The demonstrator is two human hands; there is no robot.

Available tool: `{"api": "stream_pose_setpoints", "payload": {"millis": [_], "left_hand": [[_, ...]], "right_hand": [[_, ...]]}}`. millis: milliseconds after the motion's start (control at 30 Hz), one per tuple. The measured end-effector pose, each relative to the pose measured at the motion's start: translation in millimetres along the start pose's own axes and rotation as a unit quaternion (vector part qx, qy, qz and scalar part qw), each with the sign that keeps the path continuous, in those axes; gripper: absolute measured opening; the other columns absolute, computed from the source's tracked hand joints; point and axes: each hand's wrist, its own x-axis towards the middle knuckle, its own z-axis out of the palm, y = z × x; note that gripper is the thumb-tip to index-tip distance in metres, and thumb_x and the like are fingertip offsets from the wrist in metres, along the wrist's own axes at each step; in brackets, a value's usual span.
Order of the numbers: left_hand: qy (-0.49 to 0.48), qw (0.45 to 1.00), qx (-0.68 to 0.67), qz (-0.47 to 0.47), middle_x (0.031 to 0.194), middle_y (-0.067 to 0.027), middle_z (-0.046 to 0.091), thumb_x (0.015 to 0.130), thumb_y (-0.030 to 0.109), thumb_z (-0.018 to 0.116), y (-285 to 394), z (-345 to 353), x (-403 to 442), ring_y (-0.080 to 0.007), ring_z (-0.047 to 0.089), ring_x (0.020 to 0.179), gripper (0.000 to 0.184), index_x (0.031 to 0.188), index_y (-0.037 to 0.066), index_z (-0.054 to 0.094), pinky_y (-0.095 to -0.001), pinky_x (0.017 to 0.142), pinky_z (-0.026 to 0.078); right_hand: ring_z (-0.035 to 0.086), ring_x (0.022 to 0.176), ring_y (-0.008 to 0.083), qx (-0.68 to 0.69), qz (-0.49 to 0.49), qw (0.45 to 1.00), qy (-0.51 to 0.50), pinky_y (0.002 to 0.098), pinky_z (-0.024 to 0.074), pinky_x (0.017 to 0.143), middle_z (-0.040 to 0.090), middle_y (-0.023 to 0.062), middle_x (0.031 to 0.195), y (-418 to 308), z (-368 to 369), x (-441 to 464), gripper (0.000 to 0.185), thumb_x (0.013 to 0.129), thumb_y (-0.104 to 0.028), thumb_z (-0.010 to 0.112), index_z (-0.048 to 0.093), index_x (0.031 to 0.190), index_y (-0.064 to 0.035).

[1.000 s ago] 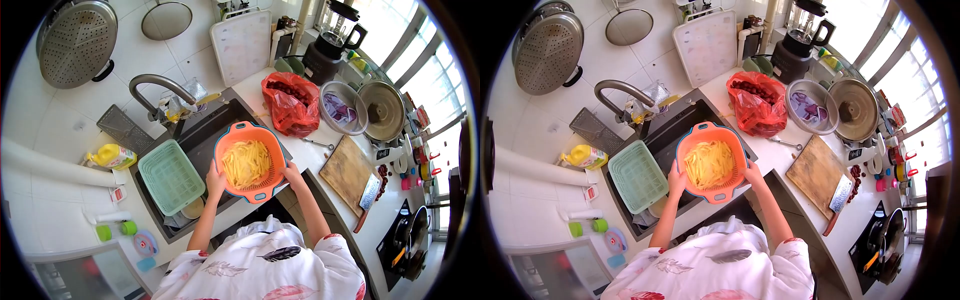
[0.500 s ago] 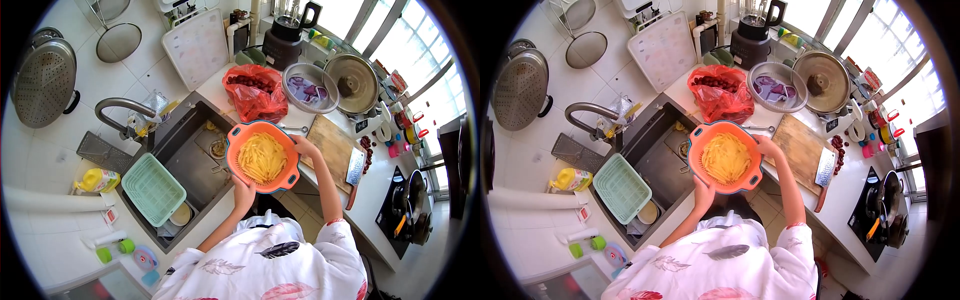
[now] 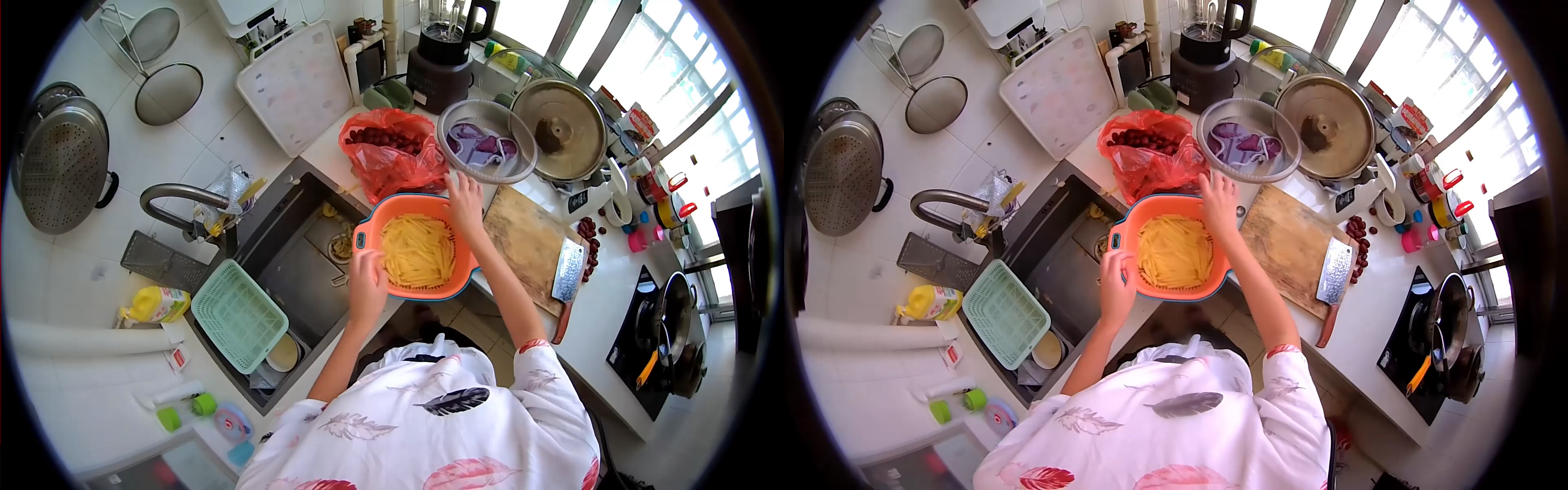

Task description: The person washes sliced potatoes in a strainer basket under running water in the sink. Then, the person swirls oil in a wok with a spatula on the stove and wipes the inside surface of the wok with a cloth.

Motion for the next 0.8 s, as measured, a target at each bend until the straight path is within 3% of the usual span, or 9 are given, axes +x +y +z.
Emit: {"api": "stream_pose_setpoints", "payload": {"millis": [33,100,233,333,400,500,567,633,800], "left_hand": [[-0.086,0.995,-0.029,0.037,0.094,-0.0144,0.049,0.074,-0.002,0.048,0.2,4.8,8.3,-0.0306,0.046,0.091,0.019,0.092,-0.003,0.048,-0.0363,0.080,0.038],[-0.118,0.992,-0.027,0.040,0.093,-0.0141,0.050,0.073,-0.006,0.044,-4.9,23.7,16.7,-0.0307,0.047,0.092,0.019,0.090,-0.004,0.050,-0.0360,0.080,0.038],[-0.245,0.966,0.074,-0.026,0.110,-0.0182,0.046,0.070,-0.006,0.044,-32.5,66.5,21.2,-0.0339,0.043,0.102,0.041,0.110,-0.003,0.044,-0.0370,0.086,0.038],[-0.265,0.940,0.195,-0.092,0.128,-0.0207,0.028,0.069,0.004,0.052,-40.6,87.4,19.8,-0.0395,0.031,0.115,0.061,0.125,-0.002,0.027,-0.0445,0.093,0.032],[-0.444,0.853,0.264,-0.071,0.137,-0.0192,0.011,0.064,0.022,0.063,-42.5,93.5,22.0,-0.0449,0.018,0.120,0.084,0.130,0.002,0.015,-0.0527,0.096,0.024],[-0.492,0.851,0.180,-0.044,0.136,-0.0191,0.012,0.062,0.027,0.066,-37.0,90.5,19.4,-0.0431,0.014,0.123,0.090,0.131,0.004,0.014,-0.0546,0.096,0.021],[-0.513,0.838,0.187,-0.013,0.137,-0.0185,0.010,0.060,0.030,0.068,-50.6,87.2,21.1,-0.0432,0.013,0.123,0.093,0.132,0.006,0.014,-0.0510,0.099,0.019],[-0.478,0.841,0.255,0.020,0.137,-0.0192,0.009,0.062,0.030,0.066,-68.0,91.7,19.2,-0.0433,0.011,0.124,0.091,0.132,0.004,0.014,-0.0469,0.101,0.015],[-0.480,0.805,0.345,0.047,0.135,-0.0231,0.013,0.069,0.033,0.057,-83.0,119.1,14.2,-0.0401,0.012,0.125,0.081,0.130,-0.003,0.017,-0.0462,0.102,0.013]], "right_hand": [[0.048,0.098,0.0297,-0.143,-0.072,0.982,0.103,0.0367,0.0379,0.081,0.052,0.0152,0.101,-13.0,0.2,-0.9,0.051,0.063,-0.021,0.066,0.048,0.108,-0.0074],[0.038,0.107,0.0313,-0.012,-0.114,0.987,-0.115,0.0401,0.0321,0.086,0.042,0.0133,0.111,-28.2,27.1,-20.9,0.054,0.064,-0.025,0.065,0.045,0.113,-0.0115],[0.034,0.111,0.0373,0.006,-0.190,0.973,-0.128,0.0520,0.0309,0.087,0.033,0.0172,0.124,-44.4,37.7,-61.1,0.069,0.061,-0.035,0.065,0.040,0.122,-0.0134],[0.030,0.114,0.0404,-0.035,-0.149,0.967,-0.202,0.0568,0.0281,0.089,0.027,0.0191,0.128,-45.1,52.9,-73.6,0.079,0.058,-0.040,0.067,0.036,0.126,-0.0154],[0.027,0.116,0.0442,-0.042,-0.140,0.947,-0.288,0.0568,0.0276,0.089,0.026,0.0205,0.128,-41.9,49.9,-85.1,0.085,0.055,-0.041,0.068,0.032,0.128,-0.0161],[0.025,0.117,0.0447,-0.033,-0.161,0.924,-0.345,0.0564,0.0291,0.087,0.027,0.0230,0.127,-23.6,15.8,-78.5,0.083,0.057,-0.040,0.067,0.032,0.128,-0.0158],[0.022,0.118,0.0444,-0.095,-0.185,0.932,-0.297,0.0555,0.0300,0.086,0.027,0.0231,0.126,-10.6,45.8,-83.3,0.082,0.058,-0.040,0.068,0.032,0.127,-0.0163],[0.020,0.119,0.0447,-0.128,-0.078,0.972,-0.179,0.0566,0.0293,0.087,0.027,0.0208,0.127,-25.5,55.0,-88.9,0.082,0.058,-0.041,0.068,0.032,0.127,-0.0186],[0.022,0.119,0.0432,-0.009,-0.088,0.930,-0.357,0.0516,0.0233,0.095,0.027,0.0220,0.127,-53.3,-13.4,-71.0,0.083,0.053,-0.044,0.070,0.037,0.122,-0.0113]]}}
